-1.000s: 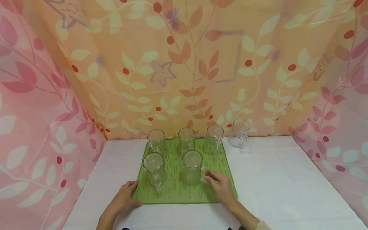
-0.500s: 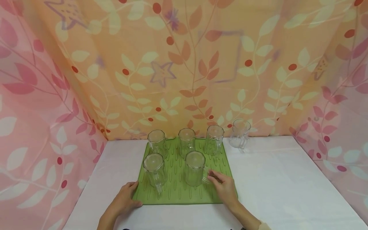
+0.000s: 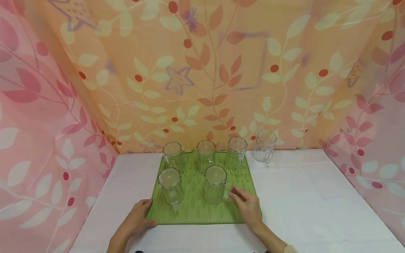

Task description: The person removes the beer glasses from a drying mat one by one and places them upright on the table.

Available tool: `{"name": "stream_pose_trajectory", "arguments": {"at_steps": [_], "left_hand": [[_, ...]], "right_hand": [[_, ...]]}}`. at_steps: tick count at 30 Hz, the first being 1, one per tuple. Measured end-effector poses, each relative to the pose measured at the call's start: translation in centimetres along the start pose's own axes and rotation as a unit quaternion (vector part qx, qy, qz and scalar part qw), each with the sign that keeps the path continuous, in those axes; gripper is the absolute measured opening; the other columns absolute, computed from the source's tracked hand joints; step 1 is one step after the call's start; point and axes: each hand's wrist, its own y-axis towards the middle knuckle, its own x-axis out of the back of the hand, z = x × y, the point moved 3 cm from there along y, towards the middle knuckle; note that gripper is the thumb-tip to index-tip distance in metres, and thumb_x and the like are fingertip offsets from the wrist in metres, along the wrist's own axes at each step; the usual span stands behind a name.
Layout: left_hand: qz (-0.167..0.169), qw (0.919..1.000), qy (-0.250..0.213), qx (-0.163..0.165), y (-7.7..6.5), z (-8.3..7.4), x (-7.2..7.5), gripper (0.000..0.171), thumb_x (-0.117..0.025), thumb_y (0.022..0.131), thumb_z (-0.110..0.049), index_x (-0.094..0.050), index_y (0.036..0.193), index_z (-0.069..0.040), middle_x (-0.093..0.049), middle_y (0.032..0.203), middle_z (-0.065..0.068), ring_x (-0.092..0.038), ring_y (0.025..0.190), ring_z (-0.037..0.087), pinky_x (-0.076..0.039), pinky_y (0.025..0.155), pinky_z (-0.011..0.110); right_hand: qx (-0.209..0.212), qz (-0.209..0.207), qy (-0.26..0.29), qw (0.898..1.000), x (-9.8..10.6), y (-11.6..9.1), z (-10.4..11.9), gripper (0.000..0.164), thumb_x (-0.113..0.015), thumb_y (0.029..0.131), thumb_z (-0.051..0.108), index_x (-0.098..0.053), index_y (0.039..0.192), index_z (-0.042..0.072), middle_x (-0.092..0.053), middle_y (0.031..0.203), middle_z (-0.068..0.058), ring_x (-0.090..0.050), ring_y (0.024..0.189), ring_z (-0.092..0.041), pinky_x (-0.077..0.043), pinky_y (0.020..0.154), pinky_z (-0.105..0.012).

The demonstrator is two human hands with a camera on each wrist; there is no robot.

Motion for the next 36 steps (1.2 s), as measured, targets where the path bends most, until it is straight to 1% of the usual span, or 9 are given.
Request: {"name": "stream_pose_trajectory", "arguments": {"at_steps": [2, 7, 10, 15, 18, 24, 27, 31, 36], "left_hand": [[0.000, 1.0000, -0.001, 0.001, -0.01, -0.02, 0.03, 0.090, -0.088, 0.065, -0.021, -0.046, 0.138, 0.011, -0.052, 0.135, 0.025, -0.047, 0.126, 0.047, -0.041, 0.104, 0.061], [0.000, 1.0000, -0.004, 0.000, -0.06, -0.15, 0.15, 0.090, -0.088, 0.065, -0.021, -0.046, 0.138, 0.011, -0.052, 0.135, 0.026, -0.046, 0.127, 0.047, -0.040, 0.104, 0.062], [0.000, 1.0000, -0.003, -0.001, -0.10, -0.20, 0.18, 0.089, -0.088, 0.066, -0.020, -0.046, 0.138, 0.011, -0.052, 0.135, 0.026, -0.046, 0.127, 0.047, -0.040, 0.104, 0.062], [-0.001, 1.0000, -0.006, -0.002, -0.11, -0.13, 0.15, 0.089, -0.088, 0.066, -0.020, -0.046, 0.138, 0.011, -0.052, 0.135, 0.026, -0.046, 0.127, 0.047, -0.040, 0.104, 0.062], [-0.002, 1.0000, -0.006, -0.002, -0.09, -0.04, 0.09, 0.089, -0.088, 0.065, -0.021, -0.046, 0.138, 0.011, -0.052, 0.135, 0.026, -0.046, 0.127, 0.047, -0.040, 0.104, 0.062], [-0.002, 1.0000, 0.000, 0.000, -0.02, 0.06, -0.05, 0.090, -0.088, 0.065, -0.023, -0.046, 0.138, 0.010, -0.052, 0.136, 0.025, -0.046, 0.128, 0.047, -0.040, 0.104, 0.062], [0.000, 1.0000, 0.001, 0.001, -0.03, 0.05, -0.05, 0.091, -0.088, 0.065, -0.023, -0.045, 0.139, 0.010, -0.052, 0.135, 0.025, -0.046, 0.127, 0.047, -0.040, 0.104, 0.062], [0.001, 1.0000, -0.001, 0.001, -0.04, -0.02, -0.01, 0.091, -0.088, 0.065, -0.022, -0.045, 0.138, 0.011, -0.052, 0.135, 0.026, -0.046, 0.127, 0.047, -0.041, 0.104, 0.062], [0.002, 1.0000, -0.007, 0.002, -0.06, -0.08, 0.02, 0.091, -0.088, 0.065, -0.022, -0.045, 0.138, 0.012, -0.051, 0.135, 0.027, -0.046, 0.127, 0.048, -0.040, 0.104, 0.062]], "right_hand": [[0.003, 0.000, 0.004, 1.000, 0.03, -0.01, -0.25, 0.024, -0.075, 0.075, -0.008, -0.071, 0.098, -0.014, -0.075, 0.090, -0.021, -0.075, 0.081, -0.024, -0.058, 0.068, -0.016], [0.016, 0.001, -0.005, 1.000, 0.09, 0.06, -0.26, 0.024, -0.076, 0.076, -0.007, -0.071, 0.099, -0.013, -0.075, 0.090, -0.019, -0.075, 0.082, -0.017, -0.058, 0.069, -0.016], [0.018, 0.000, -0.005, 1.000, 0.13, 0.07, -0.12, 0.024, -0.076, 0.076, -0.007, -0.071, 0.099, -0.012, -0.075, 0.090, -0.019, -0.075, 0.083, -0.016, -0.058, 0.069, -0.015], [0.020, -0.006, 0.003, 1.000, 0.17, 0.02, -0.06, 0.025, -0.076, 0.076, -0.006, -0.071, 0.099, -0.012, -0.075, 0.091, -0.020, -0.075, 0.083, -0.020, -0.057, 0.070, -0.015], [0.020, -0.007, 0.001, 1.000, 0.19, -0.01, -0.02, 0.024, -0.076, 0.076, -0.006, -0.072, 0.099, -0.011, -0.075, 0.091, -0.020, -0.075, 0.083, -0.020, -0.057, 0.070, -0.014], [0.011, -0.005, -0.012, 1.000, 0.21, -0.03, -0.01, 0.023, -0.076, 0.075, -0.007, -0.073, 0.099, -0.009, -0.076, 0.091, -0.016, -0.073, 0.085, -0.009, -0.058, 0.068, -0.015], [0.010, -0.003, -0.016, 1.000, 0.20, -0.06, -0.06, 0.024, -0.076, 0.075, -0.007, -0.073, 0.099, -0.009, -0.076, 0.092, -0.016, -0.072, 0.085, -0.006, -0.058, 0.067, -0.015], [0.011, -0.003, -0.018, 1.000, 0.21, -0.07, -0.06, 0.024, -0.076, 0.075, -0.007, -0.073, 0.099, -0.009, -0.076, 0.092, -0.016, -0.072, 0.085, -0.008, -0.058, 0.067, -0.015], [0.037, -0.009, -0.035, 0.999, 0.35, 0.03, -0.09, 0.024, -0.076, 0.075, -0.009, -0.073, 0.098, -0.010, -0.076, 0.090, -0.017, -0.074, 0.083, -0.011, -0.057, 0.065, -0.014]]}}
